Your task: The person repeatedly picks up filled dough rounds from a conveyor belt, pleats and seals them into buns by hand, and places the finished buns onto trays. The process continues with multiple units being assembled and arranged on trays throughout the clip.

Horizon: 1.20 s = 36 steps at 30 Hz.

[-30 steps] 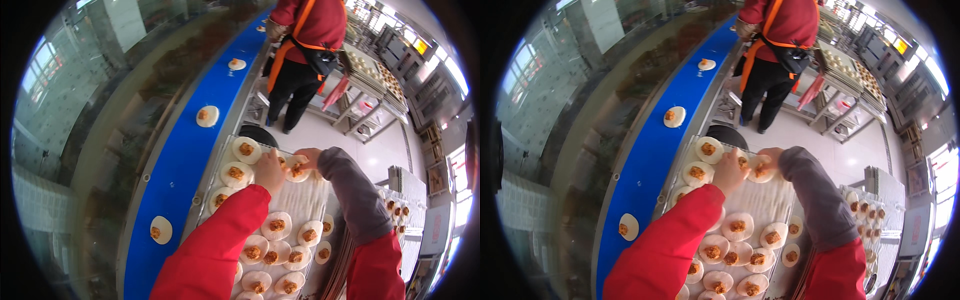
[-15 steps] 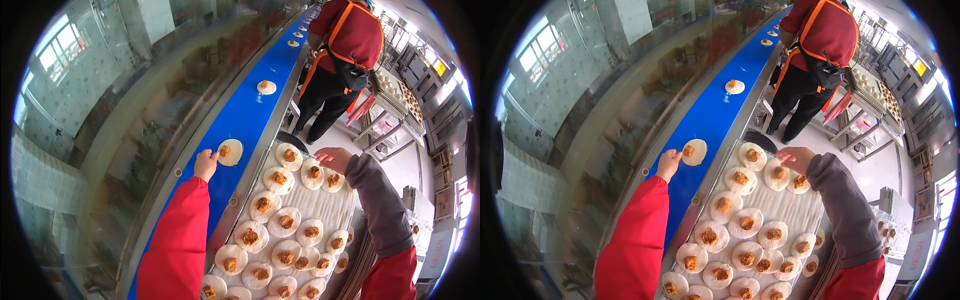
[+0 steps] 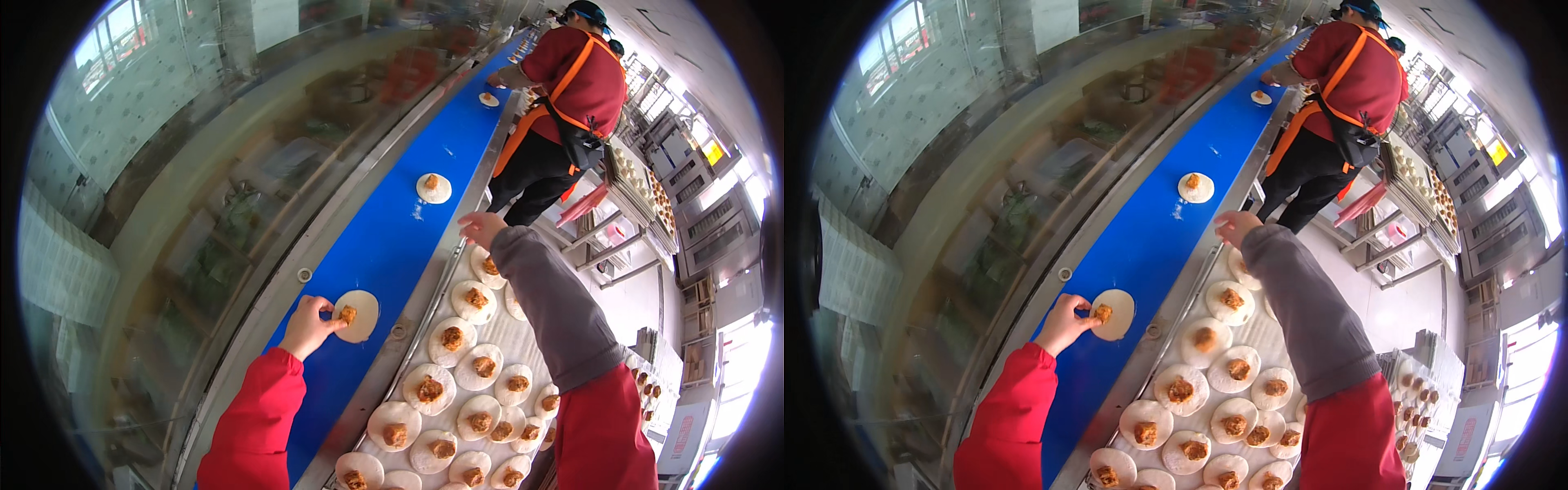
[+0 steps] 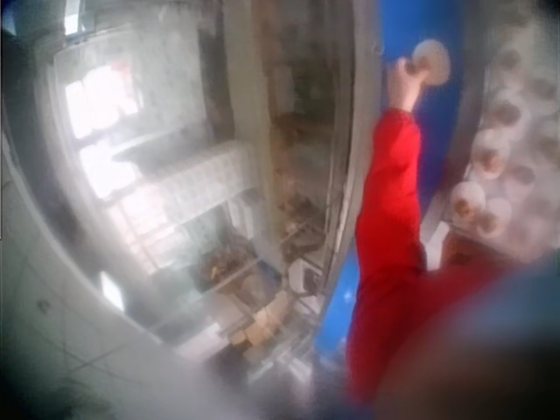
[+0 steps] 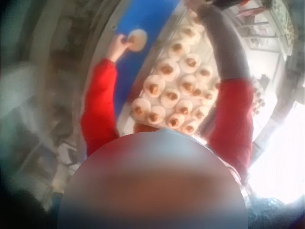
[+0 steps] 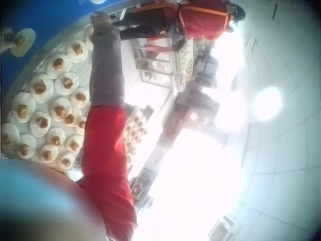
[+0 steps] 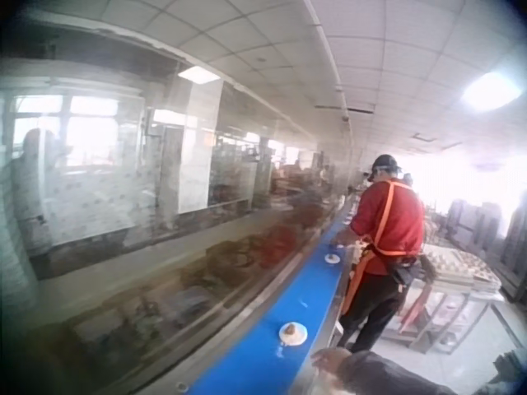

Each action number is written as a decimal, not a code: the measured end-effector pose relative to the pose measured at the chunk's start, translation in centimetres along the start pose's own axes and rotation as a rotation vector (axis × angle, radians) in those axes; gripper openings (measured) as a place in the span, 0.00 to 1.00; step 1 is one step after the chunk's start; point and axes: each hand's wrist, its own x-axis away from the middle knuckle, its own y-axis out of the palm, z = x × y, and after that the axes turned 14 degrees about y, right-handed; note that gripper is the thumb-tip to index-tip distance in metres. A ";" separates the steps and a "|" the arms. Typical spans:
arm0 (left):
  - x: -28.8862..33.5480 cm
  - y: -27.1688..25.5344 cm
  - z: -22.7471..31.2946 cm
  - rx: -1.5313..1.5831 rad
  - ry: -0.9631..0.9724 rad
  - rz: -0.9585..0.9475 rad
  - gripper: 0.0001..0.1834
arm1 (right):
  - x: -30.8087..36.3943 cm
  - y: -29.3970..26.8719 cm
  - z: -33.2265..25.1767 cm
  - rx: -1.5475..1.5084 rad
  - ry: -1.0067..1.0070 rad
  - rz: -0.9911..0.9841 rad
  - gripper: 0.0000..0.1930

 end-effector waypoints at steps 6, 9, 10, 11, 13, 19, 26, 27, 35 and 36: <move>5.5 -2.6 -0.9 0.350 -0.176 -0.065 0.27 | -6.6 5.6 -4.8 0.041 0.110 0.311 0.20; 8.2 -3.7 -0.8 0.246 -0.202 -0.159 0.24 | -8.3 8.9 -6.7 0.076 0.180 0.437 0.22; 9.1 -4.0 -0.7 0.213 -0.176 -0.143 0.23 | -8.2 9.7 -6.9 0.070 0.191 0.394 0.22; 10.2 -4.2 -0.6 0.181 -0.149 -0.128 0.22 | -7.9 10.3 -7.1 0.050 0.187 0.369 0.22; 12.4 -4.7 -0.3 0.173 -0.058 -0.073 0.21 | -6.7 11.2 -6.9 0.054 0.142 0.297 0.22; 17.7 -5.6 0.2 0.215 -0.124 -0.084 0.29 | -3.4 12.4 -6.6 0.060 0.130 0.091 0.37; 22.7 -7.9 3.5 -0.078 0.063 -0.250 0.28 | 1.7 12.6 -10.7 0.542 0.228 -0.320 0.37; 23.7 -8.0 4.4 -0.035 -0.003 -0.268 0.33 | 3.4 13.6 -11.5 0.503 0.242 -0.331 0.33; 32.1 -8.6 5.5 -0.241 -0.141 -0.518 0.29 | 13.8 21.3 -14.2 0.456 -0.240 0.083 0.35; 33.5 -8.5 5.8 -0.290 0.026 -0.396 0.26 | 14.8 21.5 -14.4 0.346 -0.198 0.010 0.30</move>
